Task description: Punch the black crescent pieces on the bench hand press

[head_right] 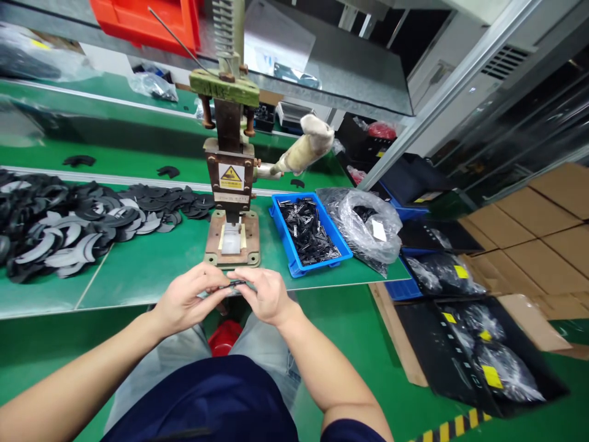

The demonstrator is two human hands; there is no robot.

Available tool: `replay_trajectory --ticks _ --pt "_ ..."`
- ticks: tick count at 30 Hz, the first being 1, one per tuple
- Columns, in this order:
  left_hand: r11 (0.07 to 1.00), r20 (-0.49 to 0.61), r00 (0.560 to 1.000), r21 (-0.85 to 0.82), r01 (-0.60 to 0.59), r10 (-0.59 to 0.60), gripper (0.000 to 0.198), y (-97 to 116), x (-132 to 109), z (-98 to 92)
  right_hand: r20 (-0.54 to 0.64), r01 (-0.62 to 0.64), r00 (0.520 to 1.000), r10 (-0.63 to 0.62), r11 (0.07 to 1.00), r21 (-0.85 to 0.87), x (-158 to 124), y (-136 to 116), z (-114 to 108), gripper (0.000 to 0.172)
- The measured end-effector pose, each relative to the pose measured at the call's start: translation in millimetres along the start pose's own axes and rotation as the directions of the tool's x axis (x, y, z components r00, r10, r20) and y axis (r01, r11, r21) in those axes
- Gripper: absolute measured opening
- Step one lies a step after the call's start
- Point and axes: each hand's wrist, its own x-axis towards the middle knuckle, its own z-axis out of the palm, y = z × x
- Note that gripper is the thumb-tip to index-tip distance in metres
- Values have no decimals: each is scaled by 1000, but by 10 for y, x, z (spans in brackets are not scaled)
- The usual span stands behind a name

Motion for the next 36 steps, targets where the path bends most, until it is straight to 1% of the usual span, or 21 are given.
replay_trajectory --ticks 3,5,7,9,11,12,14,16,17,19,22,24,27,31,34,36 --pt "1000 13 1000 16 3 -3 10 -75 22 -53 57 -35 998 37 999 -41 55 3 -69 51" --pt "998 -18 1000 63 18 -17 10 -219 65 -122 41 -78 996 82 993 -85 162 23 -220 49" --pt "988 -71 996 139 60 -50 14 -448 136 -210 -69 -140 989 133 984 -107 355 50 -462 47" --pt "968 -112 990 224 114 -90 20 -729 232 -297 -233 -166 962 142 982 -86 638 58 -756 51" --pt "942 -110 988 307 139 -110 24 -1004 346 -359 -357 -101 932 68 992 -73 982 17 -1039 62" --pt "927 -96 989 347 140 -113 26 -1122 406 -375 -389 -43 921 8 996 -82 1160 -26 -1156 66" --pt "896 -53 992 426 128 -116 28 -1296 523 -379 -376 57 922 -95 992 -111 1486 -138 -1314 71" --pt "862 11 992 497 101 -123 29 -1381 629 -355 -332 120 932 -144 988 -93 1723 -245 -1360 70" --pt "845 53 990 529 81 -128 29 -1395 675 -339 -327 146 932 -159 987 -64 1799 -282 -1347 65" --pt "814 139 981 580 30 -136 31 -1387 755 -310 -369 199 912 -180 980 15 1859 -317 -1273 49" --pt "795 226 966 606 -39 -125 36 -1348 836 -294 -464 249 871 -163 960 130 1739 -307 -1105 25" --pt "799 243 964 598 -63 -107 37 -1337 862 -297 -486 256 861 -151 954 155 1546 -291 -979 18" --pt "813 237 967 579 -60 -97 36 -1341 860 -291 -484 253 856 -183 964 83 1165 -247 -776 15" --pt "841 220 969 540 -27 -109 36 -1347 825 -266 -453 221 866 -214 975 -37 713 -111 -523 13" --pt "858 186 975 514 11 -125 36 -1397 806 -334 -462 197 863 -205 978 -65 557 -5 -408 13" --pt "813 101 980 576 84 -173 36 -1487 796 -459 -485 205 849 -212 976 -68 533 37 -368 13"
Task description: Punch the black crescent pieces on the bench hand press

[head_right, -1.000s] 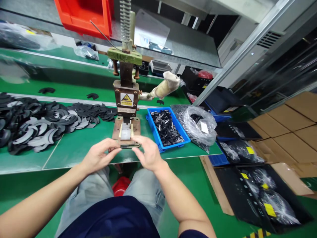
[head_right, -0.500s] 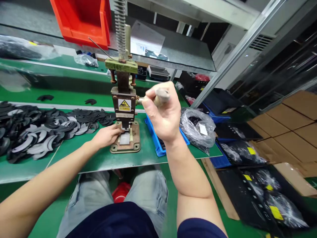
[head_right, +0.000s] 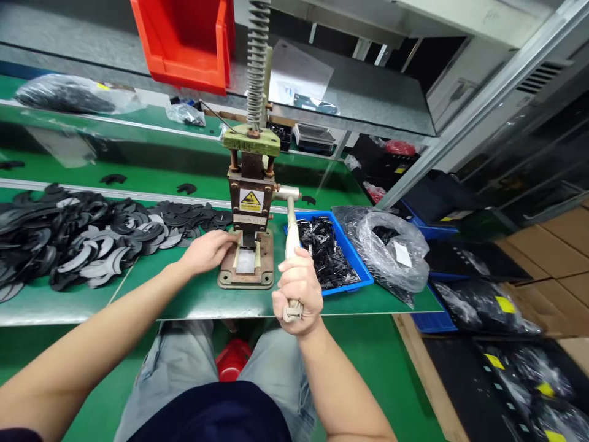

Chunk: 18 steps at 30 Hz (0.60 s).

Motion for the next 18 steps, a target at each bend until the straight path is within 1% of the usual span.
replay_trajectory --ticks 1,3,4,6,8,11,15,18 --pt "996 -29 997 59 67 -65 36 -97 -3 -30 -12 6 1000 -6 1000 2 -8 11 12 13" --pt "960 -73 979 191 203 -192 37 -313 -4 -86 -36 17 999 -17 1000 6 -9 21 38 13" --pt "936 -75 969 249 248 -236 40 -416 -1 -105 -51 18 999 -17 1000 8 -8 22 51 13" --pt "903 -42 961 331 273 -275 48 -584 12 -116 -79 17 997 -16 1000 10 -7 18 74 12" --pt "895 6 964 371 246 -267 50 -679 38 -96 -96 15 995 -14 1000 6 -7 14 89 12" --pt "902 34 971 380 205 -235 44 -703 78 -42 -91 19 996 -19 1000 2 -7 13 88 11" --pt "921 -24 984 349 174 -176 39 -661 55 -11 -64 21 998 -21 1000 4 -4 11 69 10" --pt "940 -77 986 299 164 -147 40 -642 -50 -45 -76 17 997 -16 1000 16 -4 3 76 10"
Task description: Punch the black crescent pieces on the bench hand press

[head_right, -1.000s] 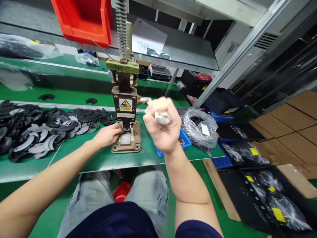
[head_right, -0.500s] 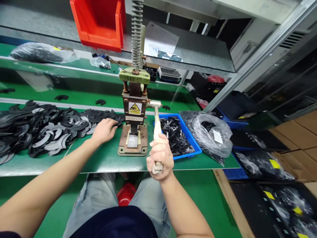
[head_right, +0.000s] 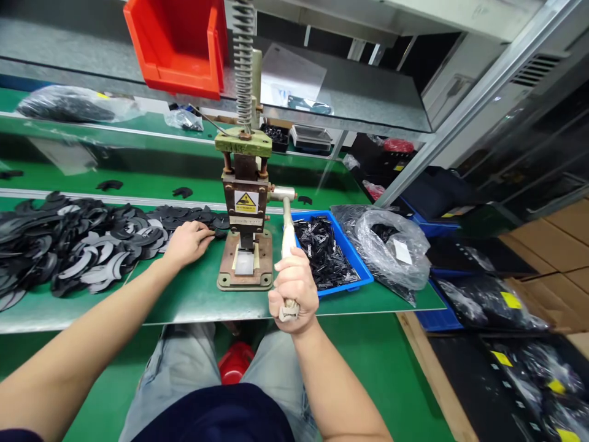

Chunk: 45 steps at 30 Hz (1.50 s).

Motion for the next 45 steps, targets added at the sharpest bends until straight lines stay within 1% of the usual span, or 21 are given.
replay_trajectory --ticks 2,4,7,10,13,15,17,19,20,21,22,23,25,28,29,31,34,37,40,42,45 --pt "997 -25 999 -67 23 -24 42 -11 -103 -49 -17 -5 1000 5 1000 1 -4 -6 13 9" --pt "983 -57 996 -177 57 -69 42 -7 -227 -106 -29 -12 1000 12 1000 -3 -9 -11 26 10" --pt "900 -81 980 -415 131 -180 40 47 -433 -176 -37 -24 999 23 1000 -11 -14 -14 39 10" --pt "710 16 936 -647 278 -352 42 160 -620 -201 -47 -23 999 22 1000 -11 -12 -13 48 11" --pt "496 118 871 -782 377 -477 43 312 -734 -188 -61 -9 998 9 1000 -6 -5 -6 58 11" --pt "378 155 842 -841 387 -516 43 416 -759 -178 -65 -3 998 3 1000 -8 -4 -1 63 10" --pt "269 182 823 -889 372 -538 50 501 -757 -174 -63 -8 998 7 1000 -19 -6 1 66 11" --pt "186 211 819 -915 357 -533 60 547 -748 -176 -57 -19 998 17 999 -32 -9 -1 66 12" --pt "165 229 826 -919 358 -515 65 550 -748 -178 -55 -24 998 22 999 -36 -10 -4 66 12" --pt "165 248 837 -916 367 -487 69 539 -751 -180 -55 -28 998 26 999 -37 -9 -8 65 12" --pt "187 261 850 -906 379 -457 71 515 -760 -182 -54 -29 998 27 999 -35 -9 -12 64 12" --pt "234 269 864 -890 393 -425 71 480 -772 -186 -55 -28 998 26 999 -29 -7 -16 64 11" --pt "382 268 890 -829 408 -368 62 395 -802 -204 -54 -25 998 24 1000 -17 -4 -21 63 10" --pt "648 269 919 -651 395 -289 45 313 -829 -269 -50 -21 999 21 1000 -12 -4 -20 60 11" --pt "715 278 925 -588 377 -259 40 309 -825 -299 -50 -20 999 19 1000 -17 -5 -19 59 11" --pt "807 294 935 -493 325 -197 32 327 -797 -360 -50 -20 999 18 999 -29 -8 -17 57 11" --pt "869 275 951 -425 255 -144 26 322 -733 -423 -43 -25 999 23 999 -39 -8 -20 50 11" --pt "913 241 964 -359 193 -110 21 201 -698 -428 -37 -21 999 20 999 -25 -4 -26 44 10" --pt "943 250 968 -322 80 3 18 83 -690 -392 -39 -12 999 12 1000 -8 -4 -25 48 9" --pt "951 264 961 -310 4 82 21 87 -676 -365 -51 -13 999 13 1000 -9 -8 -21 57 9" --pt "966 264 952 -243 -88 153 23 186 -627 -342 -76 -14 997 13 1000 -19 -15 -15 70 9"
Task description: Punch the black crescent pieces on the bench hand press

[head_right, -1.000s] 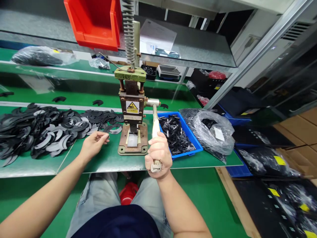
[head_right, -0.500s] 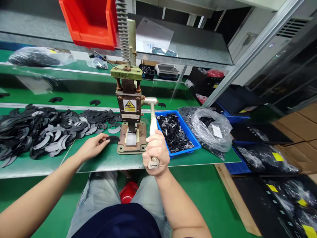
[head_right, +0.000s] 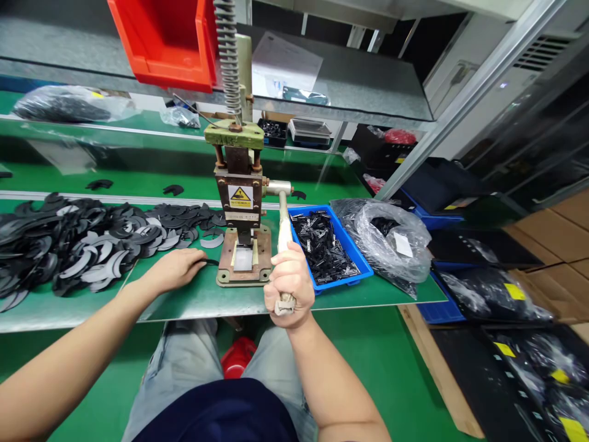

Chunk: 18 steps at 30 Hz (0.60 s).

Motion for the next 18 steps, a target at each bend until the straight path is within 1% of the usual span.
replay_trajectory --ticks 2,4,6,7,8,9,10,11,12,13,15,18 --pt "998 -3 1000 52 -20 20 27 49 43 4 2 -1 1000 1 1000 1 -3 1 1 9" --pt "999 -16 1000 33 -16 16 30 60 68 -8 15 -9 1000 9 1000 -1 -3 -1 -5 9" --pt "995 -40 998 -91 38 -42 30 53 81 -36 19 -9 1000 9 1000 -9 -3 -3 -10 9" --pt "975 -38 993 -200 98 -107 29 55 92 -53 20 -7 1000 8 1000 -15 -2 -4 -10 10" --pt "927 -16 982 -334 173 -189 29 67 108 -70 19 -5 1000 5 1000 -18 -2 -4 -9 10" --pt "846 28 964 -473 246 -265 32 92 135 -85 16 -3 1000 3 1000 -20 -2 -3 -5 10" --pt "744 82 944 -596 304 -320 36 129 172 -96 10 -1 1000 1 1000 -21 -2 -2 0 10" --pt "641 133 929 -689 338 -346 41 176 222 -100 0 -1 1000 1 1000 -22 -2 0 6 11" --pt "560 169 922 -752 349 -348 45 230 283 -97 -9 -1 1000 1 1000 -23 -2 2 12 11" --pt "508 185 923 -790 344 -337 48 288 354 -86 -17 0 1000 -1 1000 -24 -1 3 16 11" --pt "462 192 927 -822 332 -323 51 402 506 -45 -18 6 1000 -6 1000 -19 2 6 18 11" --pt "418 215 910 -834 360 -355 51 539 709 31 11 16 1000 -16 1000 3 11 5 3 9"
